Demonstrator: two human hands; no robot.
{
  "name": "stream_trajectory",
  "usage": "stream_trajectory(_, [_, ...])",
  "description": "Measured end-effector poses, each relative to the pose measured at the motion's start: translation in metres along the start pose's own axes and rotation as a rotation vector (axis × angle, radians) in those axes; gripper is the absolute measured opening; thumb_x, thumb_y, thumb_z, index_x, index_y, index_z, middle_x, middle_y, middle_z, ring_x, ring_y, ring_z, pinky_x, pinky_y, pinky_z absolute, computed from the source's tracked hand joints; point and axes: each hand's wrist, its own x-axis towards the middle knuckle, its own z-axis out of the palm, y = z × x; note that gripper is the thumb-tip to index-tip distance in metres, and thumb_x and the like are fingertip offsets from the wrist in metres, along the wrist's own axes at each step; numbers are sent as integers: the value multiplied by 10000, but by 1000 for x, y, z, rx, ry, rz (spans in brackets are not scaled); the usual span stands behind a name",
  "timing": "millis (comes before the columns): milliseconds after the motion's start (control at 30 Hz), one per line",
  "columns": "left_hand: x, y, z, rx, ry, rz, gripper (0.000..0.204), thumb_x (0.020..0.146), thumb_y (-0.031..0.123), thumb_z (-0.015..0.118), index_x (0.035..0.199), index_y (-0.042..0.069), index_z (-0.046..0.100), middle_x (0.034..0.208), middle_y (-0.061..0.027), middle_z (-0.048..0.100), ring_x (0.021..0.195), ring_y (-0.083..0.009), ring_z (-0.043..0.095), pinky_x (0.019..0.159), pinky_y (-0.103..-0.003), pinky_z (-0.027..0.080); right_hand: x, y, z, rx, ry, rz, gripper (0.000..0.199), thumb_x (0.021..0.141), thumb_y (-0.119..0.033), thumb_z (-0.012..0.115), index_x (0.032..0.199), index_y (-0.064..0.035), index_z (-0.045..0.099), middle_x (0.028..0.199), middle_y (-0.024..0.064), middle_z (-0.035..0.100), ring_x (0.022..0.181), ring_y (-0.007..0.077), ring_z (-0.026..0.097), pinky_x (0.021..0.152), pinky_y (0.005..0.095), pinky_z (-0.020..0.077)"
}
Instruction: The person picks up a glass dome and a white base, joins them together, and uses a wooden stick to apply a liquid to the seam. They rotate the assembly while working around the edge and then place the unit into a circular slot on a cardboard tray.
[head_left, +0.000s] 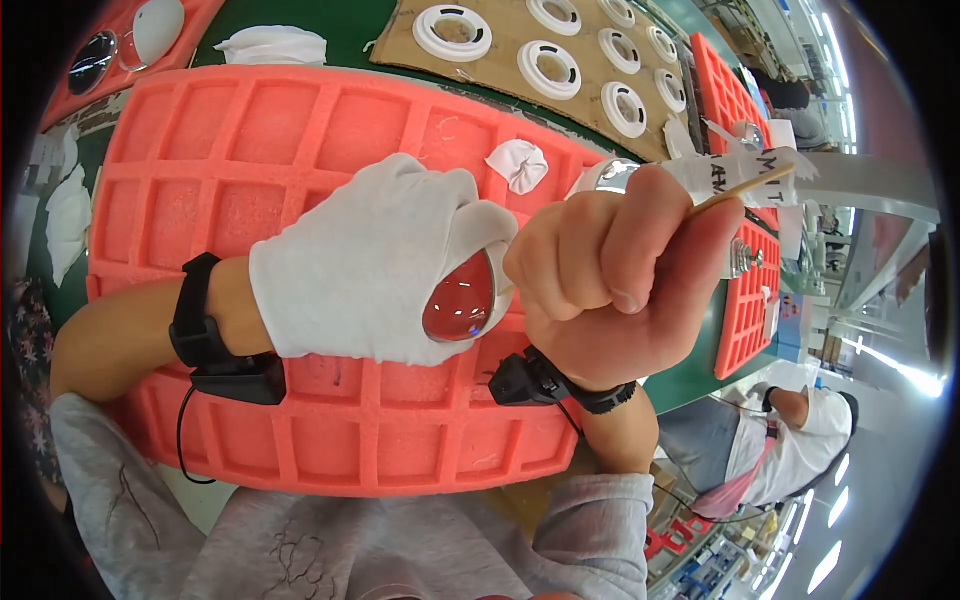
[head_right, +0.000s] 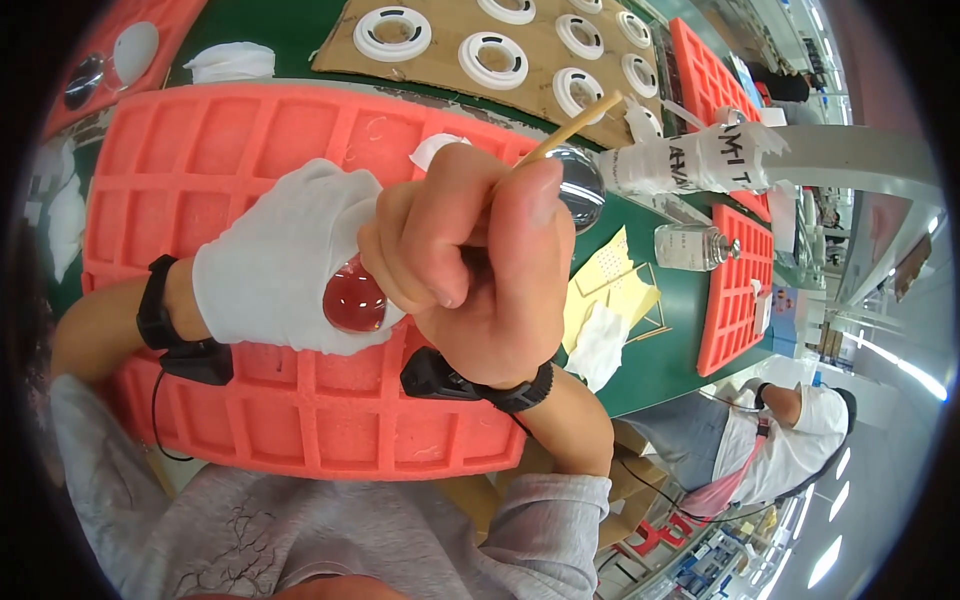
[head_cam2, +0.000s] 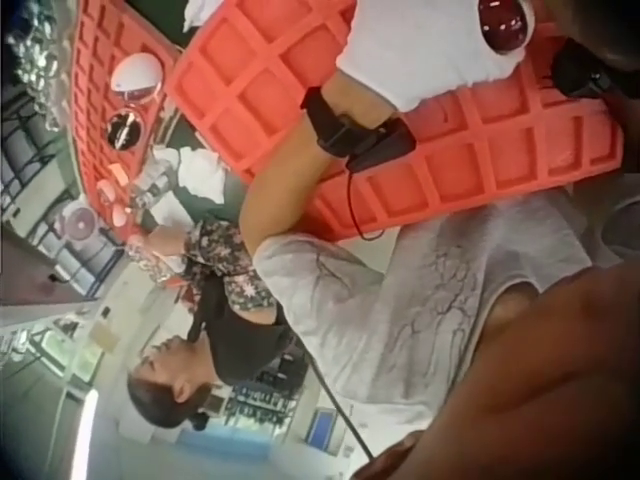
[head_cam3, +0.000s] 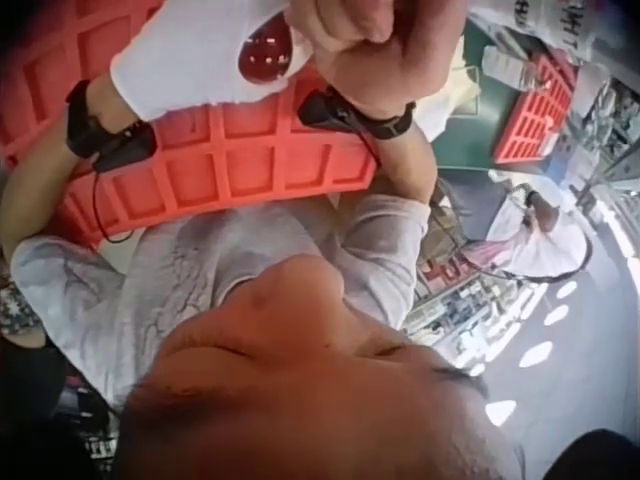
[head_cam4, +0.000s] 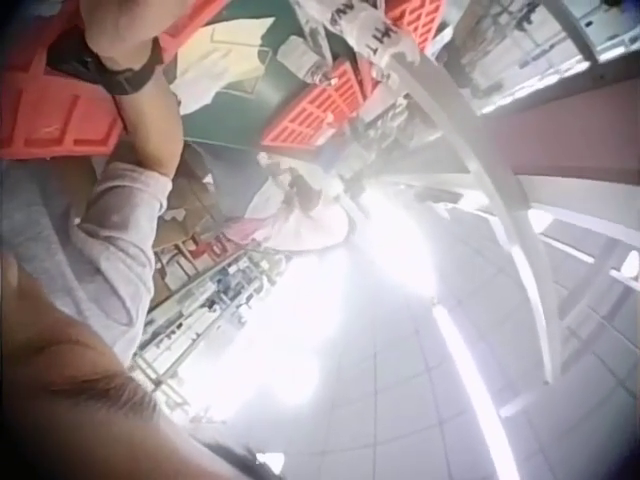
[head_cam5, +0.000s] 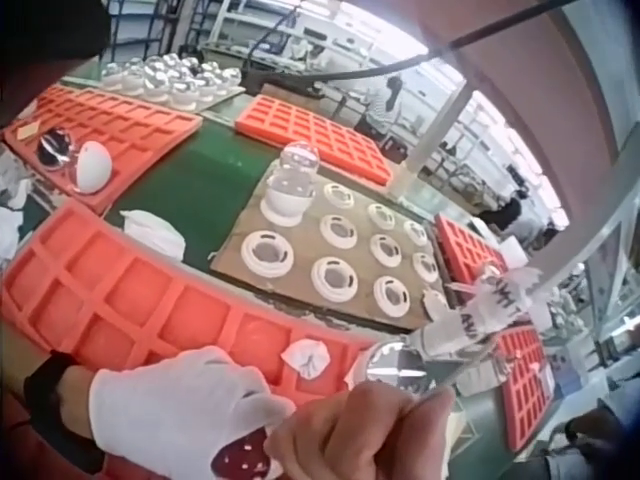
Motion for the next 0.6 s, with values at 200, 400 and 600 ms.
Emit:
stream_trajectory(200, [0, 0, -1, -40, -47, -46, 466, 703, 284, 846, 1064, 106, 612, 972, -82, 578, 912, -304, 559, 831, -418, 417, -7, 10, 1, -70, -81, -46, 630, 1086, -599, 241, 698, -126, 393, 501, -43, 297, 375, 86, 225, 378, 249, 216])
stream_trajectory(400, [0, -3, 0, -12, -51, -32, 526, 666, 274, 853, 1115, 120, 628, 982, -64, 591, 914, -290, 570, 851, -412, 422, -8, 13, -4, 34, -121, -35, 637, 1073, -595, 312, 656, -117, 372, 511, -35, 324, 377, 92, 258, 372, 258, 213])
stream_trajectory(600, [6, 0, -5, 42, -179, -50, 569, 644, 270, 853, 1144, 116, 630, 994, -58, 592, 929, -284, 568, 877, -413, 423, -8, 11, -7, 67, -101, 9, 656, 1065, -520, 475, 596, -74, 367, 513, 3, 392, 406, 123, 349, 393, 272, 226])
